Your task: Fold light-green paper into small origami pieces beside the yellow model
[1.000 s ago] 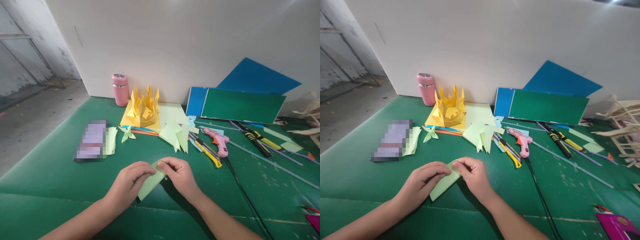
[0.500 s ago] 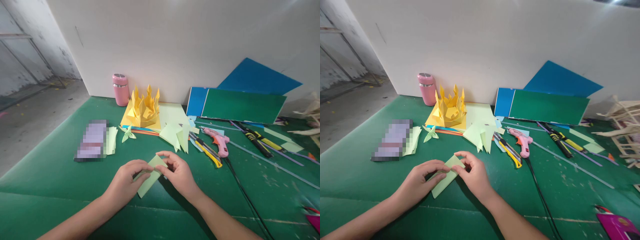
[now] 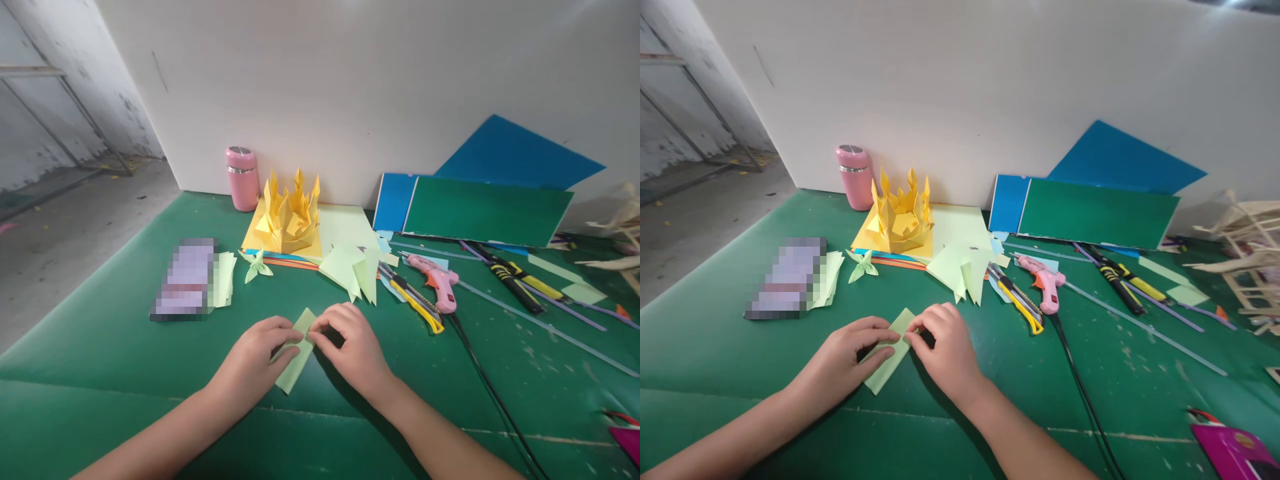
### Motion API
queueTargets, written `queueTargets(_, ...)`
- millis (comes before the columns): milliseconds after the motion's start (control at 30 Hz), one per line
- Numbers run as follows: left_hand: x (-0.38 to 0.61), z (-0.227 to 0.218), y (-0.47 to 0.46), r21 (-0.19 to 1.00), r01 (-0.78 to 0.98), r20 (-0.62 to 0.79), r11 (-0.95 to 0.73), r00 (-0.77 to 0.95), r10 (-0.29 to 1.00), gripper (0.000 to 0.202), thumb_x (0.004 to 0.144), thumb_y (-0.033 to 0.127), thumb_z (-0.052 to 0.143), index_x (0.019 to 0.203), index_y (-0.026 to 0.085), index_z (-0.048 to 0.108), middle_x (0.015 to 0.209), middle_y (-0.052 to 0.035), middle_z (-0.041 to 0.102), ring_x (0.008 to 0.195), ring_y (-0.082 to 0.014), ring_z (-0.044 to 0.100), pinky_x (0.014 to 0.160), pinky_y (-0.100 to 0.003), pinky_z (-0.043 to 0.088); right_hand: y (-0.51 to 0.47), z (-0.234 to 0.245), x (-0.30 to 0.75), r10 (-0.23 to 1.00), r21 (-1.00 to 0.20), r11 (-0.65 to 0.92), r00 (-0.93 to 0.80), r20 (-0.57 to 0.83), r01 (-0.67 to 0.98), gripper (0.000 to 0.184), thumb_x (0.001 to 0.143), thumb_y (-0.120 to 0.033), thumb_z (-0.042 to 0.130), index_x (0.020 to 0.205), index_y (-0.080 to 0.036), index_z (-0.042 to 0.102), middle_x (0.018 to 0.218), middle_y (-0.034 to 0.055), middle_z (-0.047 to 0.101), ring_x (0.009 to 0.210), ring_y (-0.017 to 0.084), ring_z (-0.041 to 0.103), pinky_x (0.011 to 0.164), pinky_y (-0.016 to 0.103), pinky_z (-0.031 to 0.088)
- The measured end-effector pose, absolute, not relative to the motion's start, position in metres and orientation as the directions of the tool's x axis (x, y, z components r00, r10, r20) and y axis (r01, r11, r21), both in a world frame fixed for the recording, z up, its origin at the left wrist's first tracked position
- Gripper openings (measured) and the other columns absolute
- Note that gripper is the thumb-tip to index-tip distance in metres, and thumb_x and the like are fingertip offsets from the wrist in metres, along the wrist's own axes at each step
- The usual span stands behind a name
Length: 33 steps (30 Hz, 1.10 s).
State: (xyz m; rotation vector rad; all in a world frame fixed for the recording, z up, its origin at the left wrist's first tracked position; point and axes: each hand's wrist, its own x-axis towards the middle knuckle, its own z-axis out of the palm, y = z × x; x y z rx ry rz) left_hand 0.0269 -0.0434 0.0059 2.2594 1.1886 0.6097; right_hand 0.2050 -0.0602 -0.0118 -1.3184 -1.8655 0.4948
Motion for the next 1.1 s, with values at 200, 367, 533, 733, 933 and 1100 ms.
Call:
queueTargets(200,0.0280,0.0091,-0.0436,0.625,0.617,0.130,-0.477,0.520,0.844,0.020,0.078,0.010,0.056,0.085,0.020,0.073,0.085,-0.0033,0.070,0.076,-0.0158,0.066,0.071,-0.024,0.053,-0.0613,-0.0118,0.2036,0.904,-0.634,0.418,-0.230,0.361,0.650,0.016,0.081,-0.016,0.066,0.067,-0.020,0.060,0.066,-0.0010,0.059,0.070,0.016,0.050,0.062,0.027,0.038)
queueTargets(367,0.0269,0.0086,-0.0412,0.656,0.617,0.094,-0.434,0.504,0.859,0.021,0.076,0.011,0.057,0.087,0.020,0.073,0.082,-0.0019,0.069,0.062,-0.0124,0.060,0.061,-0.022,0.051,-0.0616,-0.0118,0.2030,0.907,-0.633,0.415,-0.242,0.345,0.653,0.017,0.081,-0.015,0.065,0.066,-0.019,0.058,0.063,-0.0015,0.057,0.067,0.016,0.050,0.060,0.026,0.036)
queueTargets(533,0.0240,0.0079,-0.0381,0.708,0.583,0.098,-0.399,0.478,0.873,0.020,0.078,0.021,0.056,0.085,0.021,0.074,0.080,-0.0025,0.069,0.058,-0.0118,0.057,0.055,-0.021,0.048,-0.0605,-0.0124,0.2038,0.923,-0.663,0.383,-0.244,0.297,0.643,0.016,0.081,-0.014,0.064,0.067,-0.020,0.059,0.064,-0.0018,0.057,0.067,0.015,0.050,0.061,0.026,0.038)
queueTargets(733,0.0215,0.0062,-0.0374,0.786,0.575,0.018,-0.228,0.347,0.938,0.022,0.076,0.028,0.054,0.086,0.020,0.072,0.070,-0.0015,0.071,0.060,-0.0149,0.063,0.057,-0.023,0.051,-0.0597,-0.0126,0.2055,0.933,-0.692,0.360,-0.242,0.266,0.625,0.013,0.080,-0.014,0.067,0.069,-0.020,0.062,0.065,-0.0013,0.059,0.068,0.016,0.051,0.062,0.027,0.039)
queueTargets(933,0.0220,0.0097,-0.0370,0.757,0.623,-0.011,-0.197,0.314,0.949,0.013,0.071,0.029,0.057,0.074,0.021,0.066,0.062,0.0018,0.066,0.057,-0.0139,0.060,0.055,-0.023,0.050,-0.0608,-0.0159,0.2068,0.915,-0.690,0.403,-0.264,0.304,0.601,0.010,0.086,-0.020,0.062,0.085,-0.023,0.072,0.072,0.0014,0.064,0.075,0.017,0.055,0.067,0.029,0.043)
queueTargets(1100,0.0221,0.0133,-0.0384,0.739,0.634,0.015,-0.226,0.320,0.947,0.009,0.071,0.026,0.057,0.071,0.020,0.064,0.063,0.0015,0.065,0.056,-0.0128,0.060,0.055,-0.022,0.051,-0.0626,-0.0161,0.2072,0.871,-0.584,0.483,-0.292,0.394,0.653,0.016,0.088,-0.022,0.059,0.090,-0.025,0.074,0.079,0.0040,0.061,0.078,0.018,0.053,0.068,0.031,0.045)
